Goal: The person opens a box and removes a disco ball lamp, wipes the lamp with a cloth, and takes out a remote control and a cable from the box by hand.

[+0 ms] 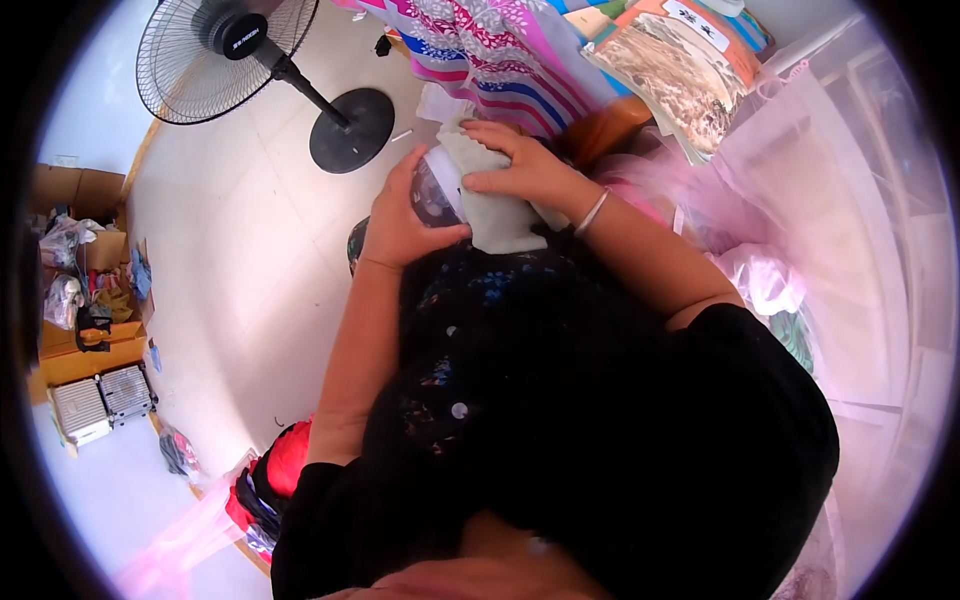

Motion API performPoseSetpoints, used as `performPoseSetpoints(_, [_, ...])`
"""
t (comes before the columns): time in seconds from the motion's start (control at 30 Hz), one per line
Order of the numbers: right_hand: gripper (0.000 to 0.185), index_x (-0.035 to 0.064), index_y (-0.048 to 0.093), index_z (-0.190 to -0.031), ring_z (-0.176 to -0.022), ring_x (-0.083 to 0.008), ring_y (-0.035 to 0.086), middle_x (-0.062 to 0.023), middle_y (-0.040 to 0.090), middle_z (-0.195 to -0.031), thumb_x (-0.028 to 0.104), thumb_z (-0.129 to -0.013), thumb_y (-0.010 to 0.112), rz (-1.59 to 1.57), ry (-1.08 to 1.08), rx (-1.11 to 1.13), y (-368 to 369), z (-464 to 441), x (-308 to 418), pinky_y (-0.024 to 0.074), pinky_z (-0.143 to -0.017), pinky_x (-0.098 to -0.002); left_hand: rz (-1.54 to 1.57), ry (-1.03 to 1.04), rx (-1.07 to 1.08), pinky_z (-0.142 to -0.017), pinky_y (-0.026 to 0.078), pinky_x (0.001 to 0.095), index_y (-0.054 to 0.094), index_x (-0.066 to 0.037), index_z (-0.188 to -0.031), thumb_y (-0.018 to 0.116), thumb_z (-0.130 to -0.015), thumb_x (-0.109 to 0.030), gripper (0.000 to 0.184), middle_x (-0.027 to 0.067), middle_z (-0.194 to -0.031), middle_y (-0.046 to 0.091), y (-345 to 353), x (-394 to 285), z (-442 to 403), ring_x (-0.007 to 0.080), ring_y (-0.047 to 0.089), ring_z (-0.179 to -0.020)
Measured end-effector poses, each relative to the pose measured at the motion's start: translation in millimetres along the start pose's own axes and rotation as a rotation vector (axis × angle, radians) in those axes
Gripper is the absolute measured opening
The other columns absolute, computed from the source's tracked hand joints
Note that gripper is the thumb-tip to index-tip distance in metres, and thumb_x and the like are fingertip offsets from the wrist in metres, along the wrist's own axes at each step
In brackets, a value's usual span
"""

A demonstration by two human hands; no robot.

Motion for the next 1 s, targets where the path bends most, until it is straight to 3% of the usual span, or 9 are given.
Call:
performPoseSetpoints(0.1, [0.056,-0.0004,0.055,-0.127,-0.123,-0.0224,0.047,-0.0126,0.048,-0.136,0.022,-0.080,0.074,-0.134,0.061,-0.088,-1.6,-1.7,2.6,0.0392,-0.101,-0.0330,-0.017,0.030,-0.006,-0.095,0.047,0.0409,0.040,-0.007,-0.137,0.089,-0.047,-0.040,0.108,0.0205,-0.125,0.053,4.7,-2.5,-2.0,0.0365,0.055,-0.112])
performPoseSetpoints(0.17, [0.047,0.0003,0.060,-0.121,-0.106,-0.0174,0.058,-0.0094,0.059,-0.119,0.023,-0.081,0.072,-0.291,0.179,-0.204,-5.9,0.3,-4.0,0.0466,-0.090,-0.0297,-0.025,0.038,-0.016,-0.095,0.047,0.0409,0.040,-0.006,-0.137,0.089,-0.047,-0.040,0.108,0.0203,-0.125,0.053,7.3,-4.9,-2.7,0.0365,0.055,-0.112])
performPoseSetpoints(0.37, [0.035,0.0016,0.065,-0.112,-0.082,-0.0120,0.063,-0.0052,0.067,-0.093,0.020,-0.083,0.071,-0.349,0.337,-0.331,-22.1,-3.3,-30.9,0.0505,-0.072,-0.0262,-0.091,0.124,0.009,-0.097,0.046,0.0409,0.041,-0.008,-0.136,0.089,-0.046,-0.044,0.108,0.0192,-0.127,0.052,12.3,-18.9,-5.2,0.0359,0.054,-0.115])
performPoseSetpoints(0.5, [0.032,0.0002,0.065,-0.110,-0.082,-0.0138,0.065,-0.0069,0.068,-0.095,0.019,-0.084,0.069,-0.387,0.371,-0.366,-28.4,-1.4,-48.9,0.0517,-0.071,-0.0268,-0.067,0.138,0.026,-0.096,0.046,0.0392,0.042,-0.006,-0.135,0.091,-0.045,-0.032,0.106,0.0170,-0.125,0.054,12.6,-25.0,-3.2,0.0328,0.056,-0.114])
performPoseSetpoints(0.6, [0.033,0.0001,0.062,-0.114,-0.090,-0.0200,0.066,-0.0108,0.068,-0.102,0.022,-0.090,0.061,-0.774,0.340,-0.345,-25.6,3.3,-54.0,0.0529,-0.080,-0.0308,-0.026,0.076,0.011,-0.097,0.046,0.0396,0.042,-0.005,-0.135,0.091,-0.045,-0.032,0.106,0.0168,-0.126,0.054,5.5,-18.4,-2.9,0.0332,0.055,-0.115])
performPoseSetpoints(0.67, [0.037,0.0009,0.058,-0.119,-0.101,-0.0260,0.064,-0.0145,0.065,-0.111,0.029,-0.095,0.051,-1.308,0.362,-0.338,-17.9,5.2,-57.0,0.0502,-0.092,-0.0374,0.000,0.027,-0.017,-0.098,0.045,0.0398,0.042,-0.005,-0.135,0.091,-0.044,-0.032,0.107,0.0171,-0.126,0.054,-1.1,-13.3,-3.3,0.0336,0.055,-0.115])
performPoseSetpoints(0.7, [0.044,0.0014,0.055,-0.124,-0.108,-0.0292,0.061,-0.0163,0.062,-0.117,0.034,-0.098,0.043,-1.340,0.354,-0.297,-17.4,4.9,-62.0,0.0453,-0.100,-0.0415,-0.008,0.042,-0.058,-0.098,0.045,0.0398,0.041,-0.005,-0.136,0.091,-0.045,-0.031,0.107,0.0175,-0.127,0.053,-6.5,-14.1,-4.1,0.0341,0.054,-0.117])
performPoseSetpoints(0.8, [0.047,0.0010,0.054,-0.126,-0.106,-0.0301,0.061,-0.0163,0.062,-0.117,0.037,-0.098,0.043,-1.394,0.337,-0.270,-15.4,5.3,-63.1,0.0456,-0.099,-0.0423,-0.010,0.078,-0.136,-0.100,0.044,0.0399,0.041,-0.004,-0.137,0.091,-0.045,-0.031,0.109,0.0184,-0.129,0.052,-15.0,-14.9,-6.7,0.0347,0.052,-0.119])
performPoseSetpoints(1.0, [0.045,0.0040,0.049,-0.132,-0.096,-0.0196,0.063,-0.0103,0.062,-0.113,0.028,-0.094,0.055,-1.053,0.406,-0.172,-3.8,15.3,-56.5,0.0516,-0.084,-0.0337,-0.098,0.103,-0.141,-0.100,0.044,0.0417,0.040,-0.006,-0.137,0.091,-0.044,-0.037,0.110,0.0189,-0.132,0.050,-7.7,-13.4,-6.2,0.0362,0.050,-0.121])
Point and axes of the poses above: each hand's wrist, its own z-axis away from the middle knuckle, its own y-axis out of the palm, x = y × z, the point moved 8 cm from there along -z, towards the middle knuckle
